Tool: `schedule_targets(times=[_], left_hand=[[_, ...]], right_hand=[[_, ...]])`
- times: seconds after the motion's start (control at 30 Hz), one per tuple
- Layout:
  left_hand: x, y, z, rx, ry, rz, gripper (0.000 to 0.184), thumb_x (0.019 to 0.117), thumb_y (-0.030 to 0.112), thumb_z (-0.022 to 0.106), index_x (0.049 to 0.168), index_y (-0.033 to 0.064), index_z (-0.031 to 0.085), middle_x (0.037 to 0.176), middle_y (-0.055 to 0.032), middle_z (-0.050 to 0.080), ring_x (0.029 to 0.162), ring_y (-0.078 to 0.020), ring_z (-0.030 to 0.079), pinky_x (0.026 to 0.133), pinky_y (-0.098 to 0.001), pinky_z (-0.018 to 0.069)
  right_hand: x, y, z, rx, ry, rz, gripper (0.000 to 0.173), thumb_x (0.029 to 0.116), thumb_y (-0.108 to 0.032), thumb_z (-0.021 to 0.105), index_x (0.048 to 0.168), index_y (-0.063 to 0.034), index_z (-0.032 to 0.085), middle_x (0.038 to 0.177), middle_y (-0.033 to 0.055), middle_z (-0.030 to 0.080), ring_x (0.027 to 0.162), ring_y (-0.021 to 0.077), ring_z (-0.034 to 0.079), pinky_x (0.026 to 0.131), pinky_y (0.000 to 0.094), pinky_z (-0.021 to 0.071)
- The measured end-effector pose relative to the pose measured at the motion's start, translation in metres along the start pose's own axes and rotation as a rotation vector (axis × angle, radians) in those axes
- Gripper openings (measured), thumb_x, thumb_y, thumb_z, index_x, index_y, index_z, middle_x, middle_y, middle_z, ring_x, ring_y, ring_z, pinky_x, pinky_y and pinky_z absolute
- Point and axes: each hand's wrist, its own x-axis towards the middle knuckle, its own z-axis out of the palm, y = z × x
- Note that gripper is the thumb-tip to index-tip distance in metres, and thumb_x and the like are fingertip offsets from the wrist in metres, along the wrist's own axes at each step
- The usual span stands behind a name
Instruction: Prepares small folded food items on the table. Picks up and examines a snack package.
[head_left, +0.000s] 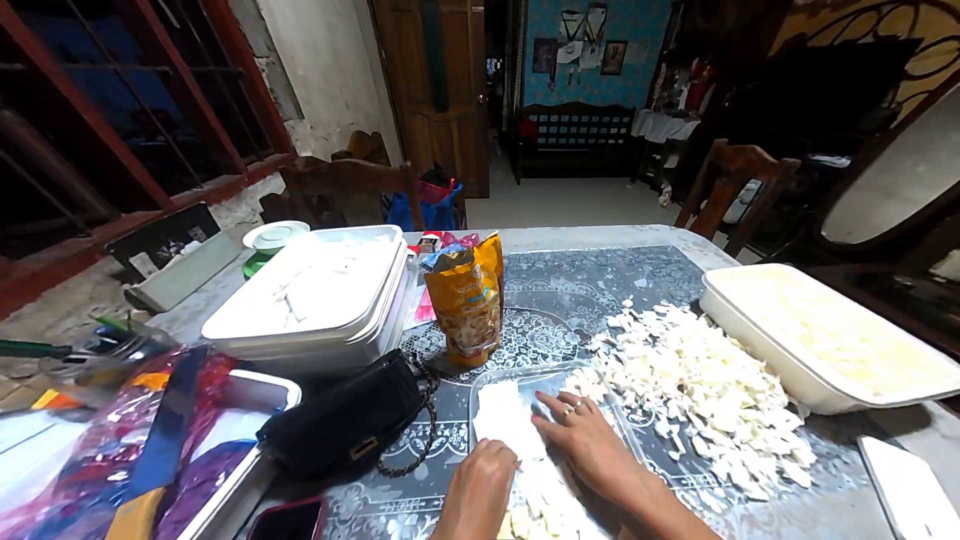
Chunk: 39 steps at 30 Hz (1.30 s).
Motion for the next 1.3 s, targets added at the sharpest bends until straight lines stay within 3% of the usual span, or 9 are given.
schedule_targets(times=[0.13,0.37,0.57,0.7,0.87,0.97,1.1,1.2,1.3], left_hand=[[0.004,0.001,-0.009,-0.091,-0.087,-0.107,0.014,0.0938,0.005,0.066,0.091,-0.0047,0.076,0.092,-0.0197,0.074,0.093,-0.0367,0.073,0.086,-0.0501,0.0578],[0.012,-0.004,-0.024,-0.400,-0.100,-0.338,0.020,0.1011,0.013,0.060,0.107,-0.0041,0.068,0.088,-0.0156,0.072,0.080,-0.0279,0.071,0.078,-0.0467,0.0580],[0.011,0.003,-0.016,-0.846,-0.054,-0.401,0.020,0.1039,0.015,0.049,0.115,-0.0012,0.053,0.067,0.0023,0.053,0.058,-0.0053,0.051,0.059,-0.0254,0.0463],[0.009,0.016,-0.013,-0.977,-0.050,-0.457,0.029,0.0935,0.005,0.068,0.116,-0.0020,0.051,0.080,-0.0046,0.072,0.071,-0.0107,0.070,0.072,-0.0303,0.0592],[0.009,0.014,-0.015,-1.028,-0.041,-0.423,0.020,0.0927,0.002,0.067,0.112,-0.0007,0.071,0.092,-0.0028,0.075,0.077,-0.0057,0.072,0.076,-0.0243,0.0607],[0.009,0.014,-0.014,-1.079,-0.061,-0.432,0.010,0.0894,-0.004,0.066,0.097,0.0009,0.070,0.088,0.0000,0.072,0.077,-0.0059,0.070,0.074,-0.0250,0.0613],[0.012,0.011,-0.017,-1.258,-0.121,-0.611,0.006,0.0904,-0.002,0.067,0.093,0.0026,0.063,0.079,-0.0011,0.071,0.071,-0.0104,0.071,0.072,-0.0285,0.0618],[0.014,0.010,-0.025,-1.420,-0.126,-0.717,0.014,0.0994,-0.004,0.052,0.111,-0.0022,0.061,0.086,-0.0057,0.071,0.075,-0.0142,0.072,0.073,-0.0304,0.0626],[0.016,0.013,-0.030,-1.414,-0.149,-0.727,0.020,0.0993,-0.006,0.049,0.112,-0.0038,0.064,0.089,-0.0065,0.073,0.077,-0.0132,0.073,0.076,-0.0280,0.0623]], right_hand=[[-0.004,0.007,0.001,0.032,0.119,-0.010,0.014,0.0930,-0.010,0.068,0.097,-0.0093,0.081,0.125,0.0151,0.072,0.121,0.0421,0.064,0.097,0.0606,0.0494],[-0.011,0.005,-0.010,0.242,0.266,0.145,0.012,0.0897,-0.012,0.073,0.092,-0.0011,0.078,0.110,0.0190,0.073,0.112,0.0397,0.066,0.097,0.0548,0.0514],[-0.014,-0.023,-0.016,0.773,0.157,0.230,0.015,0.0910,-0.014,0.070,0.091,-0.0005,0.076,0.115,0.0116,0.070,0.114,0.0154,0.062,0.099,0.0327,0.0490],[-0.015,-0.029,-0.009,0.772,0.148,0.249,0.016,0.0926,-0.015,0.069,0.095,0.0002,0.075,0.126,0.0154,0.066,0.121,0.0180,0.060,0.101,0.0339,0.0484],[-0.011,-0.032,-0.022,1.148,0.256,0.403,0.008,0.0968,-0.006,0.058,0.103,-0.0042,0.063,0.087,-0.0027,0.071,0.074,0.0043,0.067,0.068,0.0226,0.0569],[-0.013,-0.033,-0.015,0.969,0.242,0.278,0.012,0.0966,-0.007,0.060,0.106,0.0010,0.064,0.092,0.0024,0.071,0.082,0.0072,0.069,0.077,0.0254,0.0576],[-0.016,-0.029,0.003,0.440,0.284,-0.130,0.021,0.0904,-0.022,0.072,0.094,-0.0010,0.073,0.109,0.0163,0.073,0.107,0.0304,0.068,0.093,0.0452,0.0547],[-0.014,-0.023,0.003,0.312,0.375,-0.215,0.025,0.0916,-0.037,0.072,0.090,-0.0118,0.073,0.113,0.0117,0.072,0.111,0.0264,0.066,0.094,0.0420,0.0526],[-0.016,-0.024,-0.001,0.589,0.362,-0.032,0.017,0.0898,-0.018,0.073,0.088,-0.0014,0.074,0.099,0.0095,0.074,0.098,0.0143,0.069,0.089,0.0290,0.0553]])
